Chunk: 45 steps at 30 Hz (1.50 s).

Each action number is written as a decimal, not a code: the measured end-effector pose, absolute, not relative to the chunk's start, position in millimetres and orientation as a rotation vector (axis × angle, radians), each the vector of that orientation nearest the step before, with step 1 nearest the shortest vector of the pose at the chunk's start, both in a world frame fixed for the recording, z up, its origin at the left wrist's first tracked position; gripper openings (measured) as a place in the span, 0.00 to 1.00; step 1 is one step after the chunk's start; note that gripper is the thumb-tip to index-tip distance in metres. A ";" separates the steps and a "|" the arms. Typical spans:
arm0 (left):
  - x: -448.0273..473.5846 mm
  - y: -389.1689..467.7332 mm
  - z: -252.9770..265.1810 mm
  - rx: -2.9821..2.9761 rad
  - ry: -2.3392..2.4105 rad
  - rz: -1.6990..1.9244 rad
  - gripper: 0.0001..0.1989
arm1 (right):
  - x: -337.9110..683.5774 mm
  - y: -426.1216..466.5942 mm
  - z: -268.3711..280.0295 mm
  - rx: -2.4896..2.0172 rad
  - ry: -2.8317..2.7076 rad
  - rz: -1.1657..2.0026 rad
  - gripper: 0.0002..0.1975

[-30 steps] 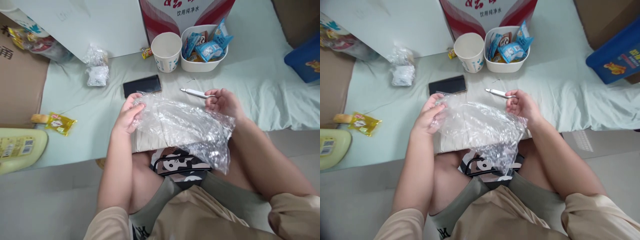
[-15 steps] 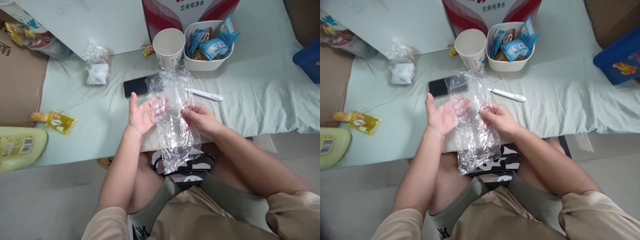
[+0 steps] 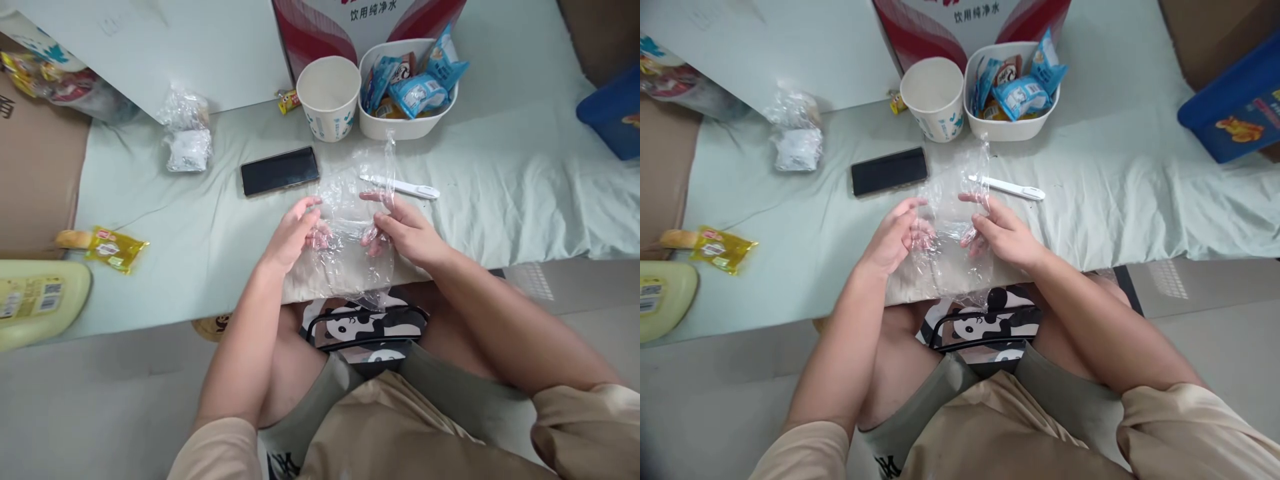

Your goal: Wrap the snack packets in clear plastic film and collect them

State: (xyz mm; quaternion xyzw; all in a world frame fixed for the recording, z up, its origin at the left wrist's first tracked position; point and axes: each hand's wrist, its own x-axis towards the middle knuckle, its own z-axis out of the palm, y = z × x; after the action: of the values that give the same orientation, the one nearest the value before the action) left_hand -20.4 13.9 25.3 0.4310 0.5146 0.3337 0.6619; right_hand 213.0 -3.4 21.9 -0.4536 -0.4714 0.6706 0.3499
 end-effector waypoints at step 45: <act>-25.7 6.8 24.6 1.228 1.082 1.141 0.23 | 215.3 0.5 19.6 -1.191 -1.217 1.474 0.36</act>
State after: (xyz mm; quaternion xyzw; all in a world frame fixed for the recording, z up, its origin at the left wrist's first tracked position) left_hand -25.7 6.8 24.6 0.5170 0.4558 0.4804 0.5424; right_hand 215.3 0.5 19.6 -0.4775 -0.4880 0.5906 0.4301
